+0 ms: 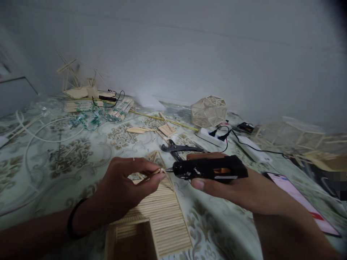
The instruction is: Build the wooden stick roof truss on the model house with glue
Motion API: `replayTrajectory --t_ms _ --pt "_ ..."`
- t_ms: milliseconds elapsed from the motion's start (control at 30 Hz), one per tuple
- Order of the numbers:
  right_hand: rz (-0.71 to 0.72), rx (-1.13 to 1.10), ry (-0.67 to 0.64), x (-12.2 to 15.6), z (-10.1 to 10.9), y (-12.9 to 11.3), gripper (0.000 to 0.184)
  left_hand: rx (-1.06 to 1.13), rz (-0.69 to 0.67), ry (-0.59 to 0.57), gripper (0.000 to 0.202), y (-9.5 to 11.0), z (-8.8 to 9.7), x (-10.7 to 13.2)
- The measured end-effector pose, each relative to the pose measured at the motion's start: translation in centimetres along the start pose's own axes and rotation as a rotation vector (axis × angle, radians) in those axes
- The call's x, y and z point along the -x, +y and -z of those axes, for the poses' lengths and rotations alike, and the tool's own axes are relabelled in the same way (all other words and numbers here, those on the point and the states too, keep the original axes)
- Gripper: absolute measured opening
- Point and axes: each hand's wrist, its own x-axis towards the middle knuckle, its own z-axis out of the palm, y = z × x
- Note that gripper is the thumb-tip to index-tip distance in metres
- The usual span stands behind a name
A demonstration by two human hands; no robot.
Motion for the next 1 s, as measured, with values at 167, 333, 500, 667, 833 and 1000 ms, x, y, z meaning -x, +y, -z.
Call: replayTrajectory --t_ms 167,333,500,667,833,1000 --pt "0.016 0.001 -0.009 -0.07 0.02 -0.06 0.024 -0.01 0.027 0.003 0.015 0.05 -0.05 0.02" --pt "0.006 0.01 0.007 -0.12 -0.06 -0.08 0.026 -0.008 0.018 0.01 0.014 -0.11 -0.15 0.02" --pt "0.014 0.009 0.011 0.05 -0.01 0.24 0.021 -0.028 0.003 0.014 0.014 -0.08 -0.08 0.03" --pt "-0.002 0.03 0.044 0.17 0.14 0.26 0.028 -0.015 0.001 0.003 0.014 0.06 -0.04 0.03" --pt "-0.014 0.076 0.057 0.21 0.02 0.27 0.033 -0.01 0.031 0.007 0.016 0.15 -0.12 -0.03" --pt "-0.056 0.128 0.031 0.29 0.31 0.3 0.046 -0.028 0.018 0.011 0.016 0.17 -0.04 -0.1"
